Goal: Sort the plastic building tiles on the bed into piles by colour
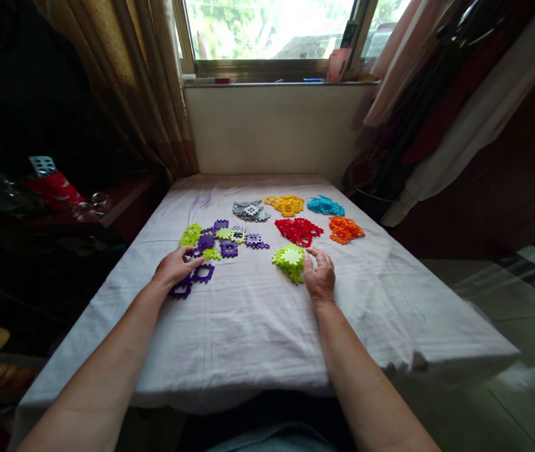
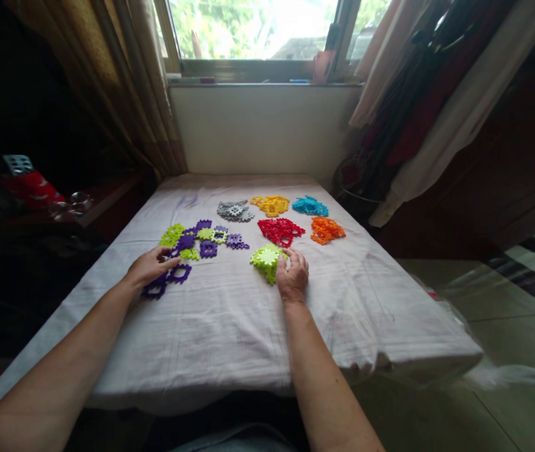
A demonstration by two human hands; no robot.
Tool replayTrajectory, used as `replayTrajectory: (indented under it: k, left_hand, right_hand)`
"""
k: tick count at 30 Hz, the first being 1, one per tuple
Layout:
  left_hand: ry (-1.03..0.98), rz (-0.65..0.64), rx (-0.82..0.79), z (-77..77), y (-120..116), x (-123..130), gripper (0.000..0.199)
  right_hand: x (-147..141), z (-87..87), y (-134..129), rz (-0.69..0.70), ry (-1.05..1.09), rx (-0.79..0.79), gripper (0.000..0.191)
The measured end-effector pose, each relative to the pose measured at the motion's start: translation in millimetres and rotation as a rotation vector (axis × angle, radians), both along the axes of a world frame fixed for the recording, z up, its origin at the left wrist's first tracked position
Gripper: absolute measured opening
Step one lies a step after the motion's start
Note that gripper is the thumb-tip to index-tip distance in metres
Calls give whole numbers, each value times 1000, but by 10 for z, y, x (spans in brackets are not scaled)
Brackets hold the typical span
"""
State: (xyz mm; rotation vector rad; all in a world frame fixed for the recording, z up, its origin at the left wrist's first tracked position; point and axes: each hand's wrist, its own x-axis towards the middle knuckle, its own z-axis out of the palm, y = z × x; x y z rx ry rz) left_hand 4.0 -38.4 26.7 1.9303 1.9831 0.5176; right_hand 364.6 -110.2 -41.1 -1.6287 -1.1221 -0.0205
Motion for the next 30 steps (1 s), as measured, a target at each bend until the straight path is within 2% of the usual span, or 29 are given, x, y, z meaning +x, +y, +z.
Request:
replayTrajectory:
  k: [2, 6, 10, 13, 15, 19, 23, 27, 30]
  left_hand:
    - [-56, -35, -1, -11, -4, -44, 48]
    - [-5, -23, -24, -11, -13, -80, 33]
    - [48, -64, -19, 25, -18, -12, 47]
    - [228, -65, -27, 57, -11, 107, 55]
    - [310, -40, -52, 76, -1, 183, 55]
    - [322, -33, -99, 89, 19, 247, 49]
    - [248, -49, -108, 79, 31, 174, 47]
    - [133, -30, -120, 119, 65, -22, 47]
    - [281, 71, -104, 161, 81, -161, 54]
  right_hand:
    - [4, 1, -2, 8, 9, -8, 30]
    - [20, -5, -2, 21, 13, -16, 30]
    - [23, -14, 3, 17, 0, -24, 28]
    - [15, -11, 2, 9, -3, -12, 27]
    - [11, -5, -2, 8, 6, -1, 27]
    - [11, 3, -2, 10, 19, -5, 27]
    - [15, -4, 6, 8, 14, 0, 27]
    - [12, -13, 9, 6, 18, 10, 26]
    - [10, -14, 12, 9, 30, 5, 25]
